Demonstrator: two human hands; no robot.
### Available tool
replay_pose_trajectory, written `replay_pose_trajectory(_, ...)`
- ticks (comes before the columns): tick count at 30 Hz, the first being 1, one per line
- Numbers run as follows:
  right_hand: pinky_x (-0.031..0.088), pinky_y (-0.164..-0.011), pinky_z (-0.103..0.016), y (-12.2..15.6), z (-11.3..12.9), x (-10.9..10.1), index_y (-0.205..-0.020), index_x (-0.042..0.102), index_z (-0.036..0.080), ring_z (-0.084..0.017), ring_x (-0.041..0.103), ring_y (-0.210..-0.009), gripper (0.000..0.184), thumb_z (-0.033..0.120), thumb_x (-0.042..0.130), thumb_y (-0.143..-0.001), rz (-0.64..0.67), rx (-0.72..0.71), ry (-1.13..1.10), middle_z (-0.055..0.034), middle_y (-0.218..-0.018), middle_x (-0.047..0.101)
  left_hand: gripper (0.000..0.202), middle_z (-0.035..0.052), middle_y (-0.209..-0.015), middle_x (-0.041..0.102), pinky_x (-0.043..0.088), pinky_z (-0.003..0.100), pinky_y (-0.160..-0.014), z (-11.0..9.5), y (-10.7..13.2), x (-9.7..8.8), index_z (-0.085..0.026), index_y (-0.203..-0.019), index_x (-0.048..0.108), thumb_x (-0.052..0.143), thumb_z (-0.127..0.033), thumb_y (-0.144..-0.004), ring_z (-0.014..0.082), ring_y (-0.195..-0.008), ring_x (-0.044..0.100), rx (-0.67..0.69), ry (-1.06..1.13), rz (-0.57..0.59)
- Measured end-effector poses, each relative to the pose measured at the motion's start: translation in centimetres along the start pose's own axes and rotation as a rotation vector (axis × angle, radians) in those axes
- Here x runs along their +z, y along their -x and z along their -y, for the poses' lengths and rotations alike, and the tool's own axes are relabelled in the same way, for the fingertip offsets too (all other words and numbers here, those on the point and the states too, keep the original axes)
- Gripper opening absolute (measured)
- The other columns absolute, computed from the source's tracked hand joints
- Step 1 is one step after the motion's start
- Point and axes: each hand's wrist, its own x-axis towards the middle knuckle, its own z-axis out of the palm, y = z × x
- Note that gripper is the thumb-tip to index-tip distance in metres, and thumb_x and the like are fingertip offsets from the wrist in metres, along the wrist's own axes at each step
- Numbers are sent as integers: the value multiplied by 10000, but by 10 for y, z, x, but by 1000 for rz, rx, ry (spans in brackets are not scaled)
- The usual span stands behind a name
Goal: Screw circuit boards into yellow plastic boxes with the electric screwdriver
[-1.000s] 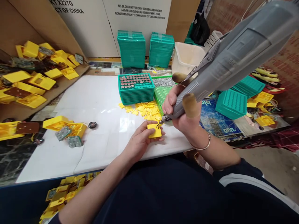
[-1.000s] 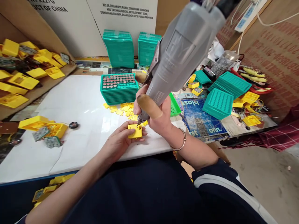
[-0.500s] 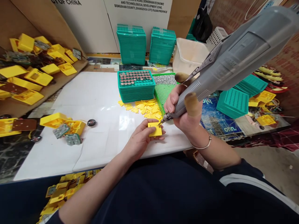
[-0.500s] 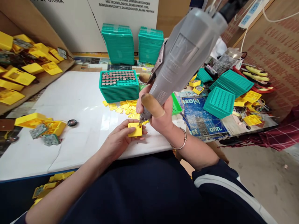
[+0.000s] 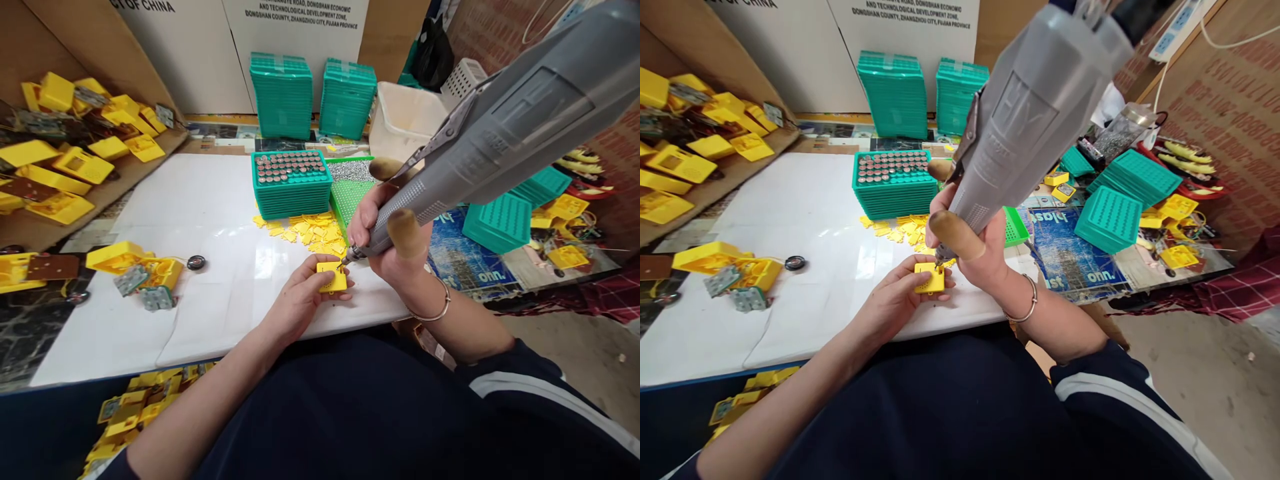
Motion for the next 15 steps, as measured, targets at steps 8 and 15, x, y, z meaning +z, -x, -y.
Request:
replay_pose_trajectory(8, 400, -422, -291, 2, 2, -1, -648, 507, 238, -115, 451, -433, 439, 644, 665, -696, -13, 87, 12, 36, -544, 472, 232, 64, -917, 679, 558, 357, -740, 0, 0, -1, -169, -1027, 552, 598, -191, -800, 216, -868, 686, 6, -2, 6)
replay_pose_trajectory(15, 417, -418, -266, 3, -4, -2, -786, 499, 256, -92, 478, -451, 395, 616, 645, -722, 42, 80, 43, 41, -648, 505, 218, 56, -899, 671, 563, 340, -713, 3, -1, 0, -163, -1025, 540, 586, -195, -814, 201, -851, 674, 25, -33, 6)
